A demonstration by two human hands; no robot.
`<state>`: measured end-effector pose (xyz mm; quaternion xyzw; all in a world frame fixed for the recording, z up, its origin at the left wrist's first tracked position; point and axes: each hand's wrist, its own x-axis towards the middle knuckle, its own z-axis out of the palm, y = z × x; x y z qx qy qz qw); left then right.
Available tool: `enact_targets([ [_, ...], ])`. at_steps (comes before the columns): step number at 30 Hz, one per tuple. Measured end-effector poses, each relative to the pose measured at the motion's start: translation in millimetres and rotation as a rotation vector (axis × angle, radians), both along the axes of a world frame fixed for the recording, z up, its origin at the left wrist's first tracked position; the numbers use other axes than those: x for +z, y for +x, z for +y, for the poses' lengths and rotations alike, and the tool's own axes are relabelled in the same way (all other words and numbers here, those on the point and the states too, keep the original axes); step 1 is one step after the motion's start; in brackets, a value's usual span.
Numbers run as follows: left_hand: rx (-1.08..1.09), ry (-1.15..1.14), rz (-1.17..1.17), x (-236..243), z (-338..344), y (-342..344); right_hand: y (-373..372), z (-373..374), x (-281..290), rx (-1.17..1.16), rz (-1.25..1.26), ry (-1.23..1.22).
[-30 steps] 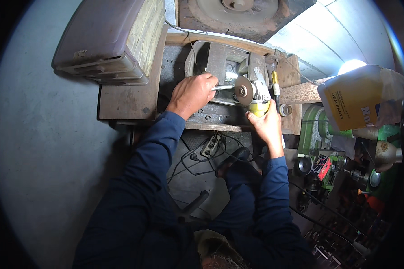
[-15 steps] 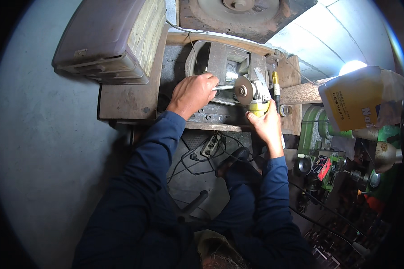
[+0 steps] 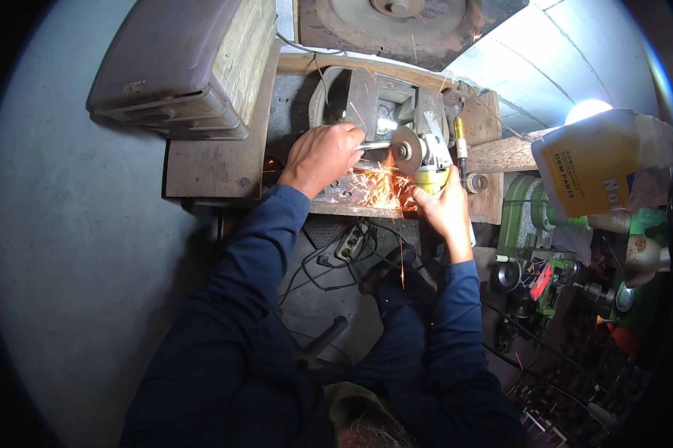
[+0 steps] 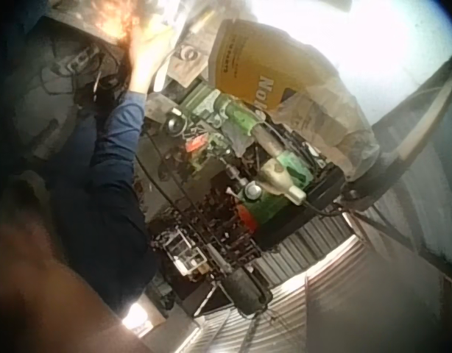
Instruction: The person picks up a metal rod, walks through a workshop, and uses a handheld grinder to smooth or shape the end of the rod while holding it against a workbench.
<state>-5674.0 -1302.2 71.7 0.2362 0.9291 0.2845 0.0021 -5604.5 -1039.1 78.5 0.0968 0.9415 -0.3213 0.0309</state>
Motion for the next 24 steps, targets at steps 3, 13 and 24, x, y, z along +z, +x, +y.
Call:
enact_targets([
  [3, 0.004, -0.006, -0.005, 1, -1, 0, 0, -3, 4, -0.007, -0.007, -0.003],
  [13, 0.003, -0.002, -0.011, 1, 0, 1, 0, 1, -1, 0.005, -0.014, -0.006],
  [24, -0.015, -0.002, -0.025, -3, 0, 1, 0, -3, 6, -0.032, -0.06, -0.034],
])
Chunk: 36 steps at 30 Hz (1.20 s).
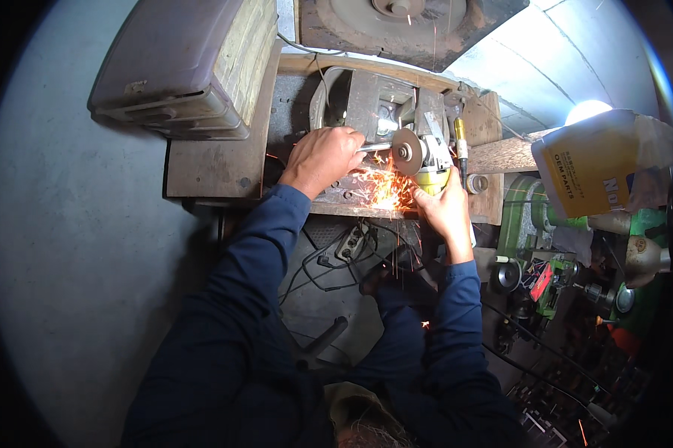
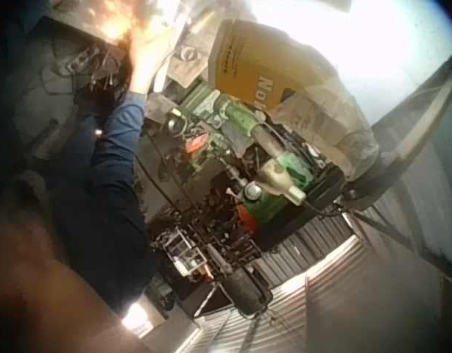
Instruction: The person picks up a metal rod, walks through a workshop, and uses a handheld grinder to smooth or shape the end of the rod while holding it against a workbench.
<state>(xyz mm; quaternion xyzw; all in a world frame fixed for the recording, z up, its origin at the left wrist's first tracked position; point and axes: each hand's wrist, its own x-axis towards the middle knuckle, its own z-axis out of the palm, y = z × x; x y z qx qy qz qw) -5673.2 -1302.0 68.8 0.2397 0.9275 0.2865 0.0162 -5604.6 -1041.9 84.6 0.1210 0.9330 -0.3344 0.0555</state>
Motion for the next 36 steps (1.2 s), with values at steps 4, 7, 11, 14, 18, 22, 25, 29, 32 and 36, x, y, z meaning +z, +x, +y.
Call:
enact_targets([
  [4, 0.008, -0.015, -0.013, 1, -1, 0, 0, -1, 2, 0.013, 0.011, 0.01],
  [7, -0.007, -0.027, 0.0, -1, 0, -1, -1, 4, -4, 0.021, 0.014, 0.009],
  [11, 0.002, -0.015, -0.006, -3, -1, 0, 0, 0, -2, 0.027, 0.036, -0.027],
  [14, -0.004, -0.006, 0.001, -4, -1, 0, 0, 1, -1, 0.014, 0.021, -0.012],
  [18, -0.02, -0.007, 0.031, -7, 0, -2, 0, -1, 4, 0.014, 0.03, -0.003],
  [22, -0.003, -0.033, 0.002, -7, 0, 0, 1, 2, -4, 0.014, 0.03, -0.005],
  [25, -0.003, -0.041, 0.012, -9, 0, 0, 0, 2, -3, 0.035, 0.039, 0.01],
  [29, -0.006, -0.068, 0.004, -8, 2, -2, -1, 2, 1, 0.005, -0.067, 0.0],
  [32, -0.007, -0.08, -0.001, -7, 1, -2, 0, 4, -5, 0.014, -0.038, 0.036],
  [36, -0.003, -0.096, -0.026, -6, 0, -1, 1, 2, -3, 0.036, 0.027, -0.005],
])
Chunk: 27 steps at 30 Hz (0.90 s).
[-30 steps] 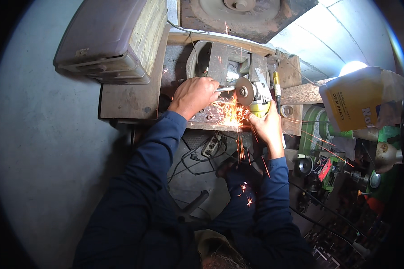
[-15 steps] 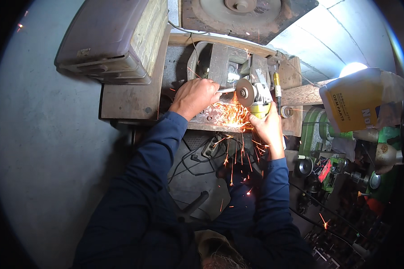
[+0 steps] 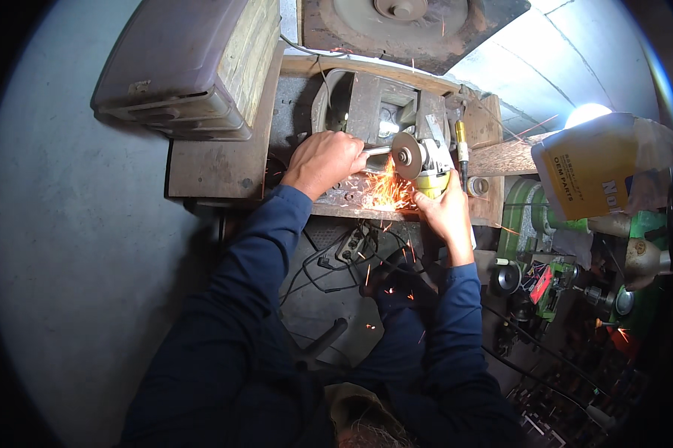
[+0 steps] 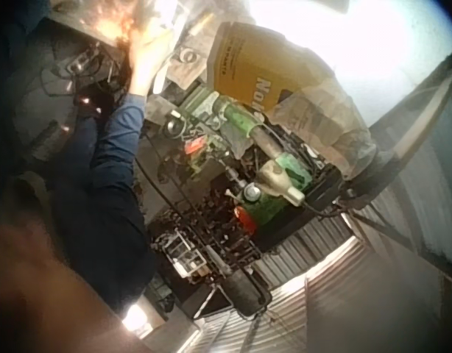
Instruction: The person picks up a metal rod, walks through a workshop, and uses a handheld grinder to smooth or shape the end of the rod while holding it against a workbench.
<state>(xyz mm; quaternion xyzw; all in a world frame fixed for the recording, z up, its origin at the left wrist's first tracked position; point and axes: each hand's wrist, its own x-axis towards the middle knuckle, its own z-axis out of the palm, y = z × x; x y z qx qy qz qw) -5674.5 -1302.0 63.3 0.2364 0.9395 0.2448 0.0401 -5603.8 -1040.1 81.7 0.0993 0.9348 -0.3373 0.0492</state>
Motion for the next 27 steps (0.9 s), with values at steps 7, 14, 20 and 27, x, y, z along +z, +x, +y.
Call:
enact_targets([
  [7, 0.049, 0.082, -0.111, 16, 0, 3, 1, 5, 7, 0.006, -0.006, 0.011],
  [14, 0.024, 0.106, -0.045, 15, -2, 3, 0, 2, 8, -0.028, 0.008, -0.025],
  [20, 0.01, 0.108, -0.028, 12, -2, 1, 1, 2, 4, -0.025, 0.011, -0.016],
  [27, 0.009, 0.12, -0.003, 14, -2, 2, 0, 0, 3, -0.012, 0.001, 0.018],
])
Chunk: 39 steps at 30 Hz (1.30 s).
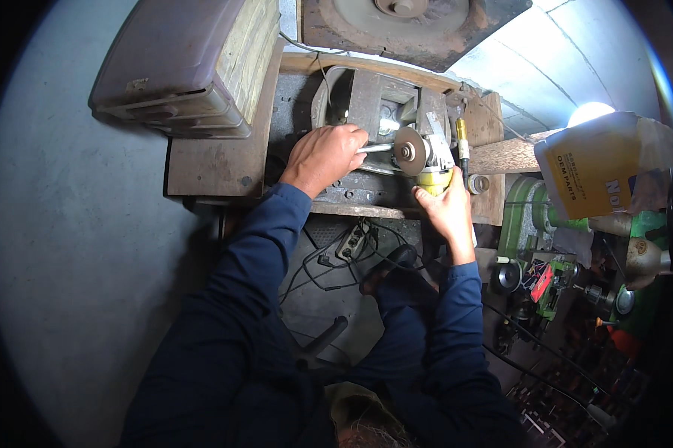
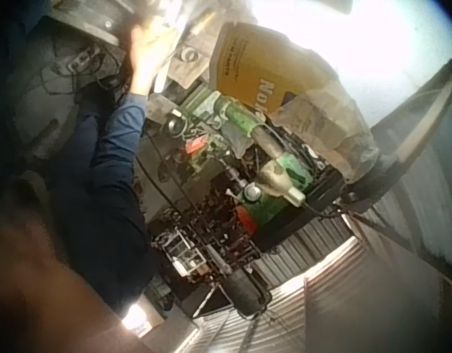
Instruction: The person picks up a metal rod, walks through a workshop, and uses a handheld grinder to smooth or shape the end of the rod while holding it against a workbench.
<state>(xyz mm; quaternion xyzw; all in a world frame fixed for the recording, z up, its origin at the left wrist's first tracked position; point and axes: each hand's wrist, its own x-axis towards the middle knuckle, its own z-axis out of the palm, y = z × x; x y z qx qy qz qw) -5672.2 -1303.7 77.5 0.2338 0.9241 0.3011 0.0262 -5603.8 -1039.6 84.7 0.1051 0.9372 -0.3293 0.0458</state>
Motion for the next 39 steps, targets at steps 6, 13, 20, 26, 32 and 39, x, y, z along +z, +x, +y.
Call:
enact_targets([
  [6, 0.001, -0.006, 0.006, 4, 1, 1, 1, 0, -3, 0.021, 0.039, 0.0],
  [13, -0.004, -0.008, 0.013, 3, 0, 1, 0, -3, 2, -0.003, -0.031, 0.003],
  [20, -0.01, -0.021, -0.007, 0, 1, 0, 0, -1, -4, 0.003, 0.005, -0.02],
  [26, -0.015, -0.015, -0.008, -2, 2, 0, 0, 2, -6, 0.005, -0.007, 0.023],
  [32, -0.024, 0.004, 0.018, -7, 1, 0, 0, 1, -5, -0.014, -0.027, 0.001],
  [39, -0.014, -0.017, 0.001, -10, 1, 1, 0, -3, 1, -0.012, -0.039, -0.033],
])
